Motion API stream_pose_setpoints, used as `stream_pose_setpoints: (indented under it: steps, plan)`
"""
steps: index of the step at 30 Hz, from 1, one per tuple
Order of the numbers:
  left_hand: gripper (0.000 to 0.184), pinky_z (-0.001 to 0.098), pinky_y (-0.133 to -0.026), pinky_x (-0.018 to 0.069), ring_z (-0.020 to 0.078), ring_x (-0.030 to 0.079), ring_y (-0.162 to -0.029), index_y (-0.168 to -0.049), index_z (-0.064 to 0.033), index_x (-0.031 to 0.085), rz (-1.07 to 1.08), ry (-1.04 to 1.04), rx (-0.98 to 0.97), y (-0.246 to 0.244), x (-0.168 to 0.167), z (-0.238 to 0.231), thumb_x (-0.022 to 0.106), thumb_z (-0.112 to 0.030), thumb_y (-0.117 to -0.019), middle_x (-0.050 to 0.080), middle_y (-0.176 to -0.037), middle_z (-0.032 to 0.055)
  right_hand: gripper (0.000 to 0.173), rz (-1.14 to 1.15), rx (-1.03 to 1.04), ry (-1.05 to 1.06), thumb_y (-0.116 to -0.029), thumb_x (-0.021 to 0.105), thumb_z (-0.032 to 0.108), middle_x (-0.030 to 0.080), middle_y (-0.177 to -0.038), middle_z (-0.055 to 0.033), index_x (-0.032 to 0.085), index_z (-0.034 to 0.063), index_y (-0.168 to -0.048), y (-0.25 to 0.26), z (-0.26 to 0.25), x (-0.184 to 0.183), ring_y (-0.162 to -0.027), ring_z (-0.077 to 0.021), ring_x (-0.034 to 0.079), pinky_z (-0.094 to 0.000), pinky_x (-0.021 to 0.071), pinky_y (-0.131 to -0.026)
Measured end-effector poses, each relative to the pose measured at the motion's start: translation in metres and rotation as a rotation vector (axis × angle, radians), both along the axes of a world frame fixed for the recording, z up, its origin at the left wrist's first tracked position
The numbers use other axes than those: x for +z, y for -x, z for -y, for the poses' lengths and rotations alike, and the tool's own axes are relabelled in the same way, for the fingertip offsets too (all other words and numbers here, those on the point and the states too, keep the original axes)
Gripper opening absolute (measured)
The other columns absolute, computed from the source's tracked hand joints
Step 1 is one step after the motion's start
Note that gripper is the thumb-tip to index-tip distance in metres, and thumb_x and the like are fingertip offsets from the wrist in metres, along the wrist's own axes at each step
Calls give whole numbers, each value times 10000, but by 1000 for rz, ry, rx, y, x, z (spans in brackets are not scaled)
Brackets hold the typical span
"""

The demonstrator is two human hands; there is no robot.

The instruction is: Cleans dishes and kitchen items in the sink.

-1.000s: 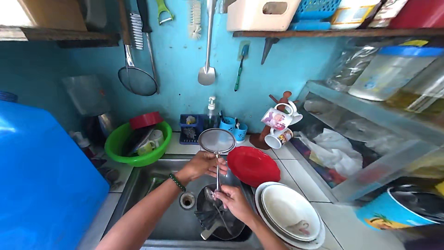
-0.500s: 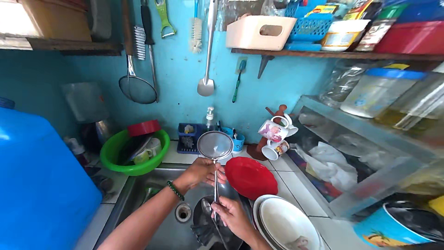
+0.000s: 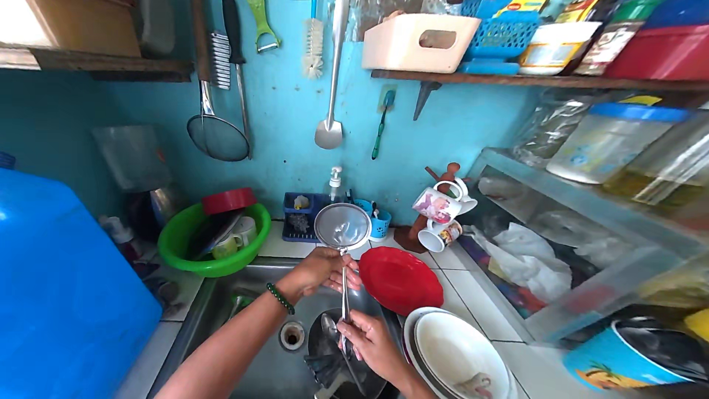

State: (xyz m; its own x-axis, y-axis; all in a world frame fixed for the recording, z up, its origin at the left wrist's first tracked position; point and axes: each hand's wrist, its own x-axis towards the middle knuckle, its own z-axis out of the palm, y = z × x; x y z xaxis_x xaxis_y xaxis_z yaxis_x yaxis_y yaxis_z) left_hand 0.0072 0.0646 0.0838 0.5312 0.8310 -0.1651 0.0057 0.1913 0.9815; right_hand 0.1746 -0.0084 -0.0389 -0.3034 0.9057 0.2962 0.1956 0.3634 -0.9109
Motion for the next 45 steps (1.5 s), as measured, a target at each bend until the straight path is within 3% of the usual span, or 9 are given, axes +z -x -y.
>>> stream_pose_setpoints:
  steps: [10, 14, 17, 21, 27, 30, 37, 40, 45]
  plan:
    - [305, 265, -664, 610, 133, 736, -698, -1021, -18, 609, 37, 8, -20, 0, -6, -3, 350, -140, -1126, 736, -764, 46, 195, 6, -18, 1, -1015, 583, 172, 660, -677, 68, 664, 31, -908, 1, 2, 0, -510, 79, 525, -107, 435, -484]
    - [295, 263, -701, 606, 114, 723, -720, -1057, 4, 607, 21, -52, -27, -2, -4, -2, 358, -140, -1124, 728, -791, 31, 208, 16, -114, -64, -970, 611, 96, 722, -865, -42, 684, -54, -1093, 3, -2, 1, -749, -25, 661, -206, 557, -720]
    - [294, 277, -807, 585, 96, 707, -852, -1115, 45, 641, -19, -148, 2, -2, -10, 5, 398, -120, -1112, 739, -939, 46, 294, 34, -110, -7, -1008, 518, 42, 732, -982, -93, 593, -99, -1255, 3, -6, 14, -865, -101, 712, -285, 596, -826]
    - [353, 368, -930, 530, 181, 631, -1116, -1363, -11, 581, -212, -280, -13, 21, -33, 6, 451, -210, -1103, 633, -1309, 132, 341, 174, -200, -187, -1043, 419, 66, 677, -872, -86, 619, -95, -1268, -8, -16, 25, -691, -83, 583, -268, 510, -671]
    - [400, 521, -1101, 410, 386, 567, -1269, -1336, 87, 588, -961, -234, -204, 90, -96, 12, 504, -217, -1091, 593, -1342, 293, 470, 951, -124, 2, -1018, 452, -37, 651, -1233, -329, 520, 15, -1480, -4, -13, 14, -1113, -518, 650, -658, 487, -948]
    - [377, 526, -1117, 397, 400, 568, -1272, -1278, 114, 618, -1041, -214, -111, 116, -106, 23, 487, -186, -1092, 605, -1314, 307, 453, 867, -202, -107, -990, 475, -56, 691, -1136, -321, 593, 10, -1422, -4, -7, 12, -1005, -519, 687, -658, 521, -873]
    - [310, 340, -890, 596, 150, 725, -930, -1057, 44, 639, -234, -170, 447, 145, -102, 50, 368, -101, -1092, 739, -980, 87, 382, 374, -361, -469, -1004, 451, -23, 697, -911, -242, 598, -99, -1348, 7, -14, 3, -782, -296, 681, -421, 576, -775]
    - [332, 463, -1104, 447, 319, 599, -1254, -1344, 71, 586, -819, -185, 178, 153, -132, 56, 515, -78, -1055, 622, -1332, 235, 440, 947, -97, -49, -997, 484, -43, 665, -1199, -324, 564, -6, -1428, 9, -14, 0, -1077, -518, 663, -655, 498, -922]
    - [347, 441, -1047, 499, 292, 638, -1188, -1301, 53, 623, -703, -291, 327, 153, -109, 68, 621, -149, -1018, 648, -1288, 223, 335, 428, -388, -593, -979, 483, -19, 724, -889, -248, 698, -78, -1229, 2, -11, 19, -760, -366, 717, -486, 592, -731]
